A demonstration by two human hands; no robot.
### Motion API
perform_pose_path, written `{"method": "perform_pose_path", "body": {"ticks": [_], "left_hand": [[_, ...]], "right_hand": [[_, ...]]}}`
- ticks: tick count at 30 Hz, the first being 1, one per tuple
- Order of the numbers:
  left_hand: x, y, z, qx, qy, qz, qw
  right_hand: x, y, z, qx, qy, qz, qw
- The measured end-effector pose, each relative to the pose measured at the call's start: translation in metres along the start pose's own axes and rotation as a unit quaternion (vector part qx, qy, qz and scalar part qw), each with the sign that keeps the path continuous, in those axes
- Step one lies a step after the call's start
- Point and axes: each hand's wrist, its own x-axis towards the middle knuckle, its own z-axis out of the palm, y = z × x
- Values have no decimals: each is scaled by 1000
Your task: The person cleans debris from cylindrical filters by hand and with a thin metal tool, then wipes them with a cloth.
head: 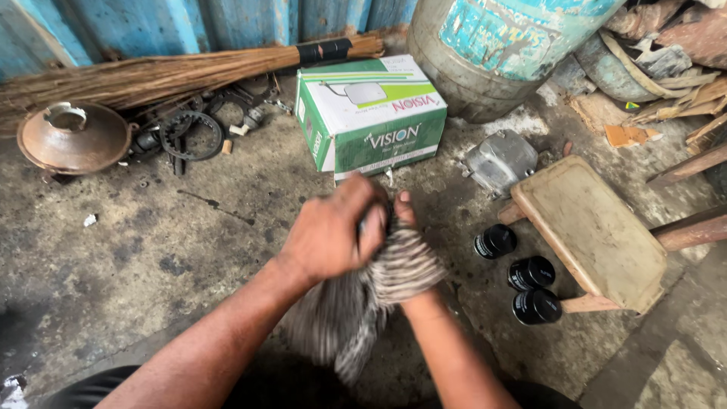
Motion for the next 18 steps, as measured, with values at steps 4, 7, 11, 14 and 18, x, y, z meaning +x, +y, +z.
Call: {"method": "perform_pose_path", "body": {"ticks": [4, 7, 11, 14, 18], "left_hand": [[11, -5, 17, -436, 10, -367, 822], [8, -6, 16, -579, -21, -468, 667], [12, 4, 1, -496, -30, -429, 754], [10, 16, -15, -269, -50, -350, 896], [7, 10, -23, -101, 8, -77, 992]], "right_hand": [[6, -18, 5, -126, 197, -54, 971], [4, -33, -6, -308, 178, -206, 911], [5, -30, -4, -264, 156, -224, 925], [0, -20, 5, -69, 153, -16, 986], [-14, 17, -17, 242, 86, 120, 959]]}}
